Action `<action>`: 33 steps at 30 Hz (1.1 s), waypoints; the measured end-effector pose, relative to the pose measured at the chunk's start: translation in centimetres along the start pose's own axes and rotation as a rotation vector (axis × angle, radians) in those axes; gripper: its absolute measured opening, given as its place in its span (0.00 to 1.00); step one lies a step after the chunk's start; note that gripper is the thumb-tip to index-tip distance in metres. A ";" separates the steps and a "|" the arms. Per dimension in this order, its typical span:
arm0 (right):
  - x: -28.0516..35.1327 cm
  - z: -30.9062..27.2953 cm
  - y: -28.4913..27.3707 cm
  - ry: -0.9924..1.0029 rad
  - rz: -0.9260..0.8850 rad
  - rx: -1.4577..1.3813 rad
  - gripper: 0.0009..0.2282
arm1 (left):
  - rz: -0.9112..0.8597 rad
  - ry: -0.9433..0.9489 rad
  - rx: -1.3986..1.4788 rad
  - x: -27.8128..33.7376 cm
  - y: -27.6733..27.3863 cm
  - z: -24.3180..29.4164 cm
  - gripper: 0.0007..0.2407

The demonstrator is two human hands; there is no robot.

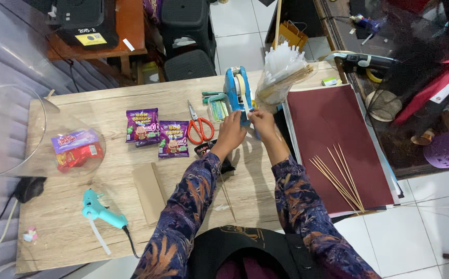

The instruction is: The person attaches wooden skewers to small snack packets using a hot glue gun and secures them with rubber bands. They repeat this process for several packets and then place the finished skewers into a cardboard box.

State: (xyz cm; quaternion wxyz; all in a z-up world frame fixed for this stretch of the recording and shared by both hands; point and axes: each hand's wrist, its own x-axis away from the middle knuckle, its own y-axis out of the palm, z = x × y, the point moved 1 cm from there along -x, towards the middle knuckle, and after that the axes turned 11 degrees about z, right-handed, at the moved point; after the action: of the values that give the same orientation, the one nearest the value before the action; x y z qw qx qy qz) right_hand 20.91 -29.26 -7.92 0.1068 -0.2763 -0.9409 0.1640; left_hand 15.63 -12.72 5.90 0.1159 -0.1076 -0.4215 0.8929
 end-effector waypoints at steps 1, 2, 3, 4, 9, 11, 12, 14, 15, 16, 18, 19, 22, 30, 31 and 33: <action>0.2 0.1 -0.1 0.000 0.000 0.000 0.06 | 0.000 0.000 0.000 -0.3 0.5 -0.5 0.26; 0.4 0.2 -0.2 -0.020 0.004 -0.018 0.06 | 0.010 0.005 -0.006 -0.6 1.0 -1.0 0.27; 0.7 0.3 -0.3 -0.039 0.009 -0.035 0.06 | 0.020 0.010 -0.012 -0.8 1.5 -1.5 0.27; 1.2 -0.2 -0.6 -0.038 0.009 -0.034 0.06 | 0.019 0.010 -0.011 -0.6 0.8 -1.0 0.27; 2.7 -2.4 -1.8 -0.043 0.014 -0.073 0.05 | 0.070 0.125 -0.066 -0.8 -0.8 0.2 0.30; 3.4 -3.0 -2.0 -0.068 0.011 -0.115 0.05 | 0.060 0.142 -0.110 -1.2 0.2 -0.6 0.30; 3.7 -3.3 -2.2 -0.096 0.009 -0.156 0.05 | 0.052 0.162 -0.152 -1.4 0.8 -1.0 0.30; 3.7 -3.1 -2.3 -0.123 0.009 -0.172 0.05 | 0.043 0.180 -0.200 -1.7 1.5 -1.8 0.30; 3.7 -3.1 -2.3 -0.151 0.007 -0.189 0.05 | 0.035 0.198 -0.249 -1.8 1.8 -2.2 0.29; 3.8 -3.0 -2.4 -0.151 0.008 -0.190 0.05 | 0.034 0.199 -0.249 -1.8 1.9 -2.4 0.29; 3.6 -2.8 -2.5 0.012 0.004 -0.219 0.05 | 0.011 0.212 -0.308 -2.0 2.1 -2.7 0.27; 4.3 -3.7 -2.8 0.014 0.006 -0.219 0.05 | 0.010 0.214 -0.308 -2.1 2.0 -2.6 0.27; 5.6 -4.9 -2.9 0.132 -0.032 -0.338 0.07 | 0.007 0.243 -0.385 -2.3 1.6 -2.0 0.26; 2.5 -0.2 -0.7 -0.375 0.052 0.002 0.04 | 0.071 0.393 -0.577 -3.0 3.1 -2.7 0.22; 2.3 -0.4 -0.7 -0.375 0.048 0.001 0.04 | 0.070 0.389 -0.579 -2.8 2.8 -2.5 0.22; 1.9 -0.8 -0.7 -0.435 0.030 0.094 0.04 | 0.116 0.421 -0.616 -2.6 2.2 -2.0 0.20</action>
State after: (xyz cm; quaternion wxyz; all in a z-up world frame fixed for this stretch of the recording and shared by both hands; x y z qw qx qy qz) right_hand 19.21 -28.59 -6.71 -0.0882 -0.2431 -0.9289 0.2649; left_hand 18.45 -13.42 3.16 0.1113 -0.3421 -0.6304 0.6879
